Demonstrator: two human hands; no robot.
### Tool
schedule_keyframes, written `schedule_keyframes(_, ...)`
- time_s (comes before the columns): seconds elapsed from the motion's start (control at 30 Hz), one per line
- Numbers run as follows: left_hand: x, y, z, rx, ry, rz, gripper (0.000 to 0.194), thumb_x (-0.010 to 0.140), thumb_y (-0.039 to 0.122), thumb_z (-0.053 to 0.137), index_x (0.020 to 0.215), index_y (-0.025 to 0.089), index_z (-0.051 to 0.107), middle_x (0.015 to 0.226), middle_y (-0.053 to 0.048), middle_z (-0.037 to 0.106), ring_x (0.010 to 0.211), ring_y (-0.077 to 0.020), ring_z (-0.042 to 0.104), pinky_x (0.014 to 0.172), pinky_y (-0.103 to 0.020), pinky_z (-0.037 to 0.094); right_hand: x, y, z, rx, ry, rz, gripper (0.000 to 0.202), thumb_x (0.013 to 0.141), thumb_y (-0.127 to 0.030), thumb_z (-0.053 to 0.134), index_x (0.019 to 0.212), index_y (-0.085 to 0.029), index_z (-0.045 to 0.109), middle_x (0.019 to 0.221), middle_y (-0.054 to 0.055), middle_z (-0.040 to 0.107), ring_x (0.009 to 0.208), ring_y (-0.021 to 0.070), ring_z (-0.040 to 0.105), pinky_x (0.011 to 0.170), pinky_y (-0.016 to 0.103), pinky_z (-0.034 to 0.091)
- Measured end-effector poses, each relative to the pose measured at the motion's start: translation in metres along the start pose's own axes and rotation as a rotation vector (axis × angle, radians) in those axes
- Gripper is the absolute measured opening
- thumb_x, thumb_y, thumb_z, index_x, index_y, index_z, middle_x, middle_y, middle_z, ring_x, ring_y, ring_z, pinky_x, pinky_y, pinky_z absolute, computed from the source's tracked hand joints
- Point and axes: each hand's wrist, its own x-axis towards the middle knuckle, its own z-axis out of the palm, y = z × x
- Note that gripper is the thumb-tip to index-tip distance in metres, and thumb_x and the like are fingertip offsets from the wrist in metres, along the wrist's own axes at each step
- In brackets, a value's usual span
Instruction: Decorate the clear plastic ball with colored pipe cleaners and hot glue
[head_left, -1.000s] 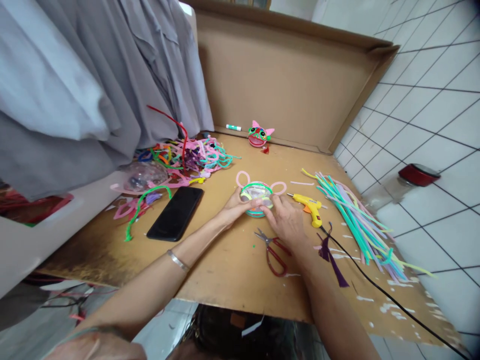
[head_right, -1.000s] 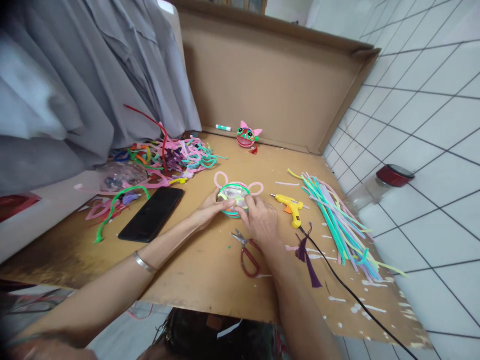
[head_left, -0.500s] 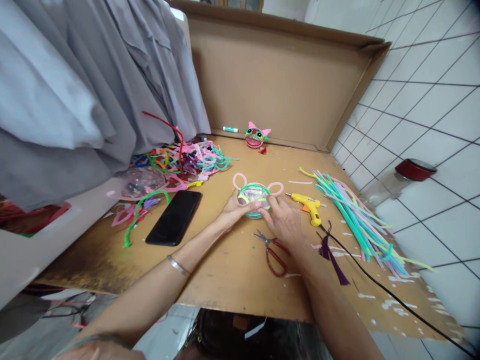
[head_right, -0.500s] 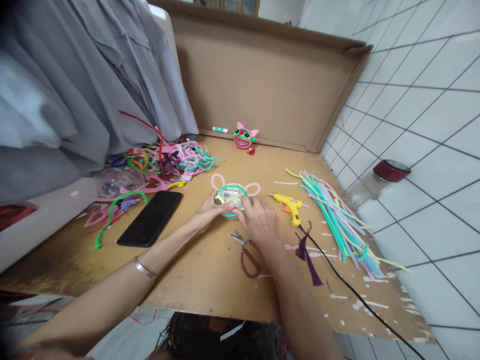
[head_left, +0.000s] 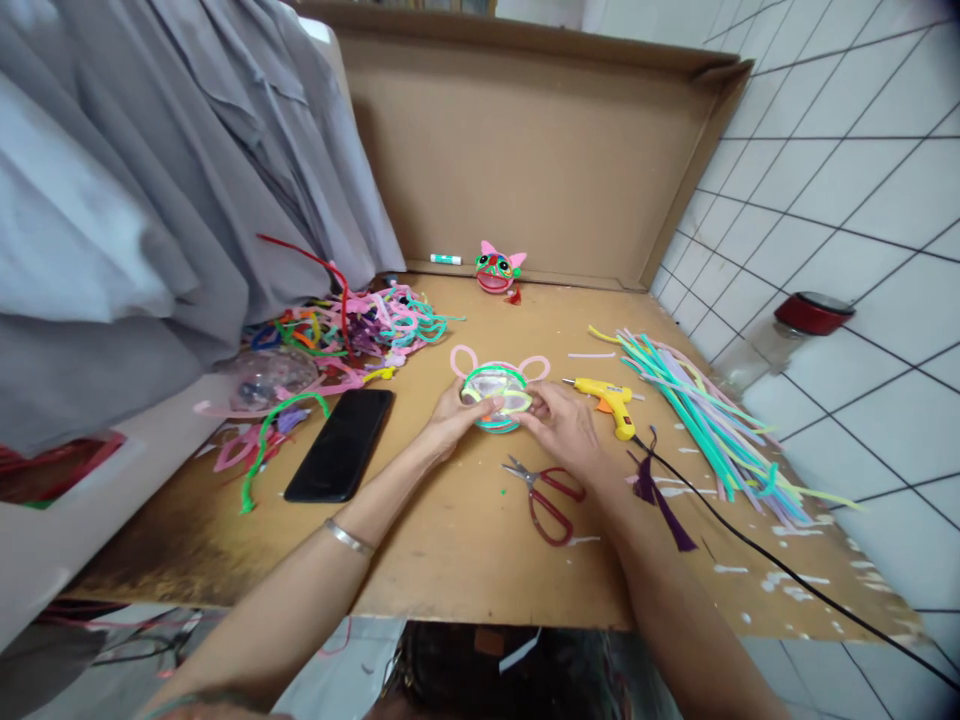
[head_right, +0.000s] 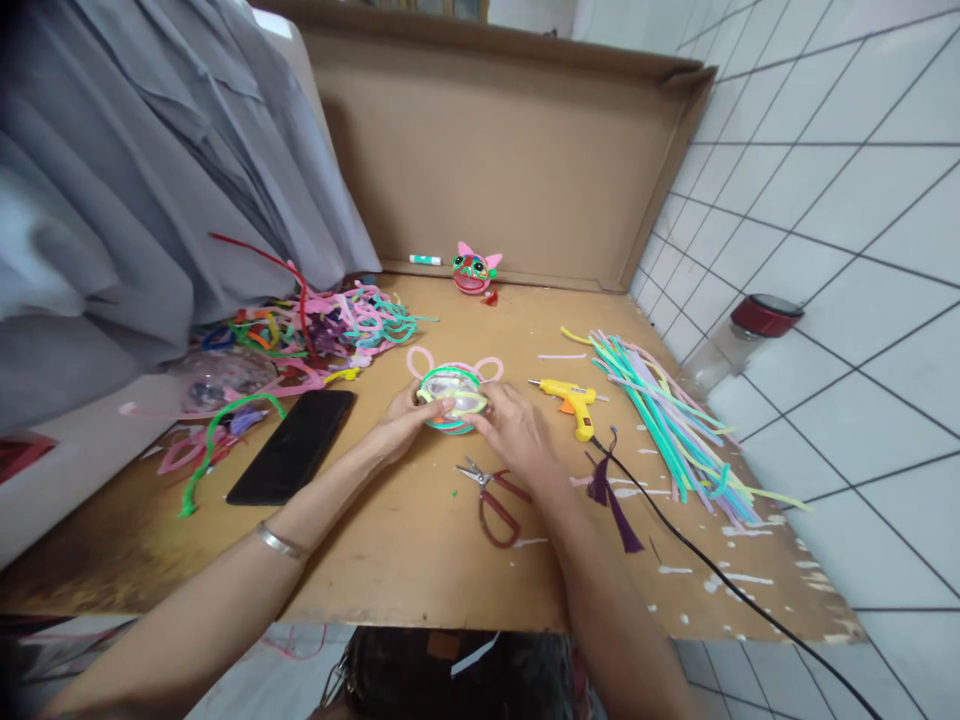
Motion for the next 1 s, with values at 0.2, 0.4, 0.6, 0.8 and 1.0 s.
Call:
schedule_keyframes(0.2, 0.006, 0.000, -0.007, -0.025, -0.037, -0.016, 0.072, 0.045, 0.040, 0.091, 0.106, 0.012, 0.062, 0.103, -0.011, 0.074, 0.091, -0.0239, 0.068, 0.088, -0.036, 0.052, 0.004, 0.014, 0.010, 0.489, 0.030, 0.200, 0.019, 0.077, -0.021, 0.065, 0.095, -0.019, 0.068, 0.082, 0.002, 0.069, 0.074, 0.0153, 0.063, 0.073, 0.030, 0.053)
schedule_keyframes(0.4, 0.006, -0.001, -0.009, -0.008, -0.064, -0.005, 0.069, 0.049, 0.041, 0.090, 0.106, 0.012, 0.065, 0.104, -0.011, 0.074, 0.093, -0.0248, 0.068, 0.090, -0.037, 0.050, 0.006, 0.012, 0.016, 0.792, 0.063, 0.446, 0.012, 0.070, -0.020, 0.062, 0.081, -0.018, 0.066, 0.065, -0.002, 0.065, 0.062, 0.0120, 0.062, 0.065, 0.026, 0.051)
schedule_keyframes(0.6, 0.007, -0.004, -0.011, 0.014, -0.070, -0.005, 0.074, 0.049, 0.042, 0.090, 0.112, 0.013, 0.065, 0.104, -0.011, 0.074, 0.095, -0.0261, 0.068, 0.090, -0.037, 0.050, 0.007, 0.005, 0.016, 0.777, 0.107, 0.513, 0.002, 0.069, -0.018, 0.064, 0.068, -0.018, 0.066, 0.060, -0.003, 0.065, 0.057, 0.0104, 0.060, 0.060, 0.023, 0.048)
schedule_keyframes(0.8, 0.006, -0.003, -0.011, 0.023, -0.088, -0.003, 0.072, 0.050, 0.042, 0.089, 0.111, 0.013, 0.065, 0.105, -0.011, 0.074, 0.096, -0.0262, 0.068, 0.091, -0.038, 0.050, 0.012, 0.002, 0.010, 0.850, 0.049, 0.692, 0.008, 0.070, -0.013, 0.067, 0.064, -0.017, 0.064, 0.052, -0.004, 0.062, 0.048, 0.0079, 0.055, 0.053, 0.020, 0.045)
schedule_keyframes(1.0, 0.007, -0.003, -0.011, 0.032, -0.071, 0.013, 0.068, 0.050, 0.043, 0.089, 0.107, 0.013, 0.065, 0.104, -0.011, 0.073, 0.098, -0.0272, 0.068, 0.091, -0.039, 0.050, 0.011, -0.001, 0.006, 0.916, -0.005, 0.780, 0.011, 0.073, -0.012, 0.069, 0.065, -0.016, 0.063, 0.050, -0.004, 0.062, 0.044, 0.0058, 0.052, 0.049, 0.017, 0.043)
